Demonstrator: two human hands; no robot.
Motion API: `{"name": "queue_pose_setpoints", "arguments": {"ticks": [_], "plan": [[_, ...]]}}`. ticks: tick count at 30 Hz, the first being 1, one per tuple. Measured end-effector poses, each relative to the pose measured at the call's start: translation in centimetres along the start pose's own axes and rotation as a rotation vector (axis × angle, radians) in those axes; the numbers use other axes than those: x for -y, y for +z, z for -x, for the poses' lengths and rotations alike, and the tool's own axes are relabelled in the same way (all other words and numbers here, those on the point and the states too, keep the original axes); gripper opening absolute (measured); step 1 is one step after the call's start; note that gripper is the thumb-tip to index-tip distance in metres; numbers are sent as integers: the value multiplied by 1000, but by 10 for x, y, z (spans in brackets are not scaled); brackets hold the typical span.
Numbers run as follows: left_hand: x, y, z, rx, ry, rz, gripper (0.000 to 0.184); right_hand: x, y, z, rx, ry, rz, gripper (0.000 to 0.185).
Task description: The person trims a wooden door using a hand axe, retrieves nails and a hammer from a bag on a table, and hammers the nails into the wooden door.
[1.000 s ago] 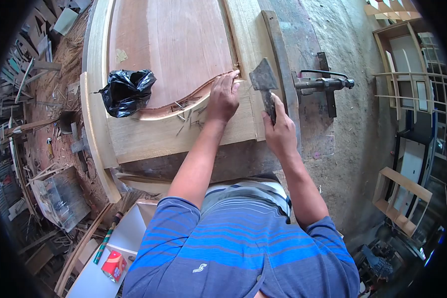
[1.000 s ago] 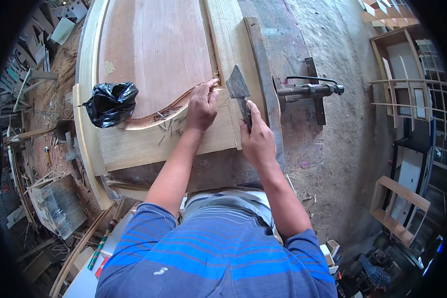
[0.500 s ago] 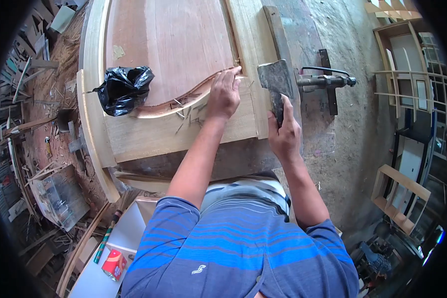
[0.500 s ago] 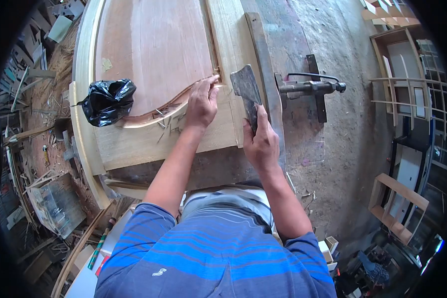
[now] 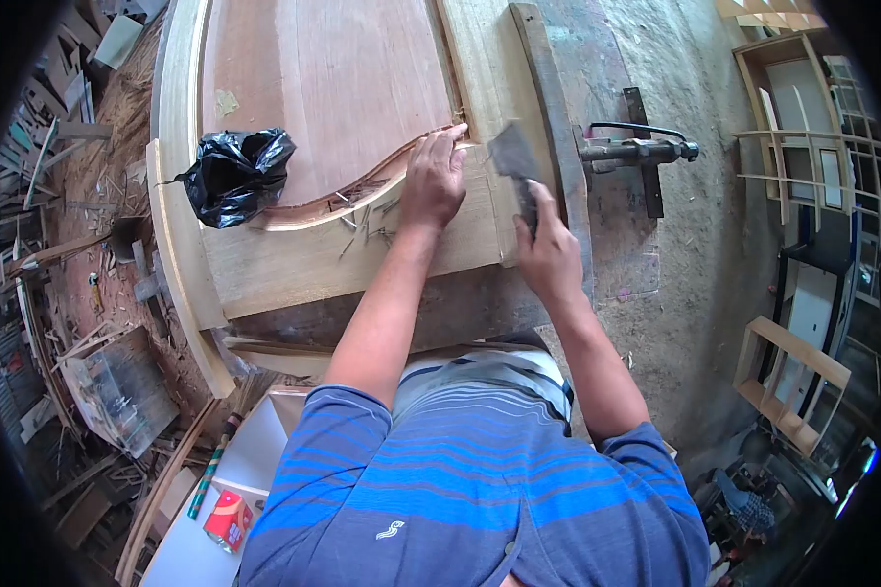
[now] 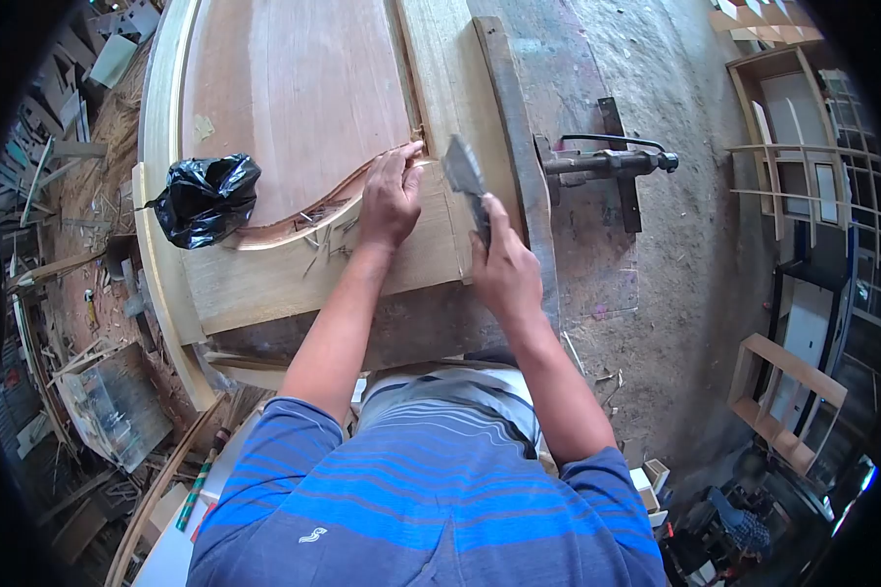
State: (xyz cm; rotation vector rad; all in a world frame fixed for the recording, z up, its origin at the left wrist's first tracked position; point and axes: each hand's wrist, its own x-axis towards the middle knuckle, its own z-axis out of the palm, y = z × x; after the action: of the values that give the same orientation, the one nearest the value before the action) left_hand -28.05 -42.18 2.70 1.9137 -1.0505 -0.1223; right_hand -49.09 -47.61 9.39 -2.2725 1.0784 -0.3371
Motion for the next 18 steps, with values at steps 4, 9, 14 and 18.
{"name": "queue_pose_setpoints", "arguments": {"ticks": [4,9,14,18], "plan": [[0,1,-3,-21,12,12,34,1,-13,-11,74,71,91,61],[2,0,3,30,-22,21,33,2,-6,0,-83,-48,-20,61],[1,1,-6,6,15,23,34,-3,-13,-14,109,48,116,62],[0,-1,0,30,-19,12,34,-3,-3,3,-110,-96,-67,61]]}}
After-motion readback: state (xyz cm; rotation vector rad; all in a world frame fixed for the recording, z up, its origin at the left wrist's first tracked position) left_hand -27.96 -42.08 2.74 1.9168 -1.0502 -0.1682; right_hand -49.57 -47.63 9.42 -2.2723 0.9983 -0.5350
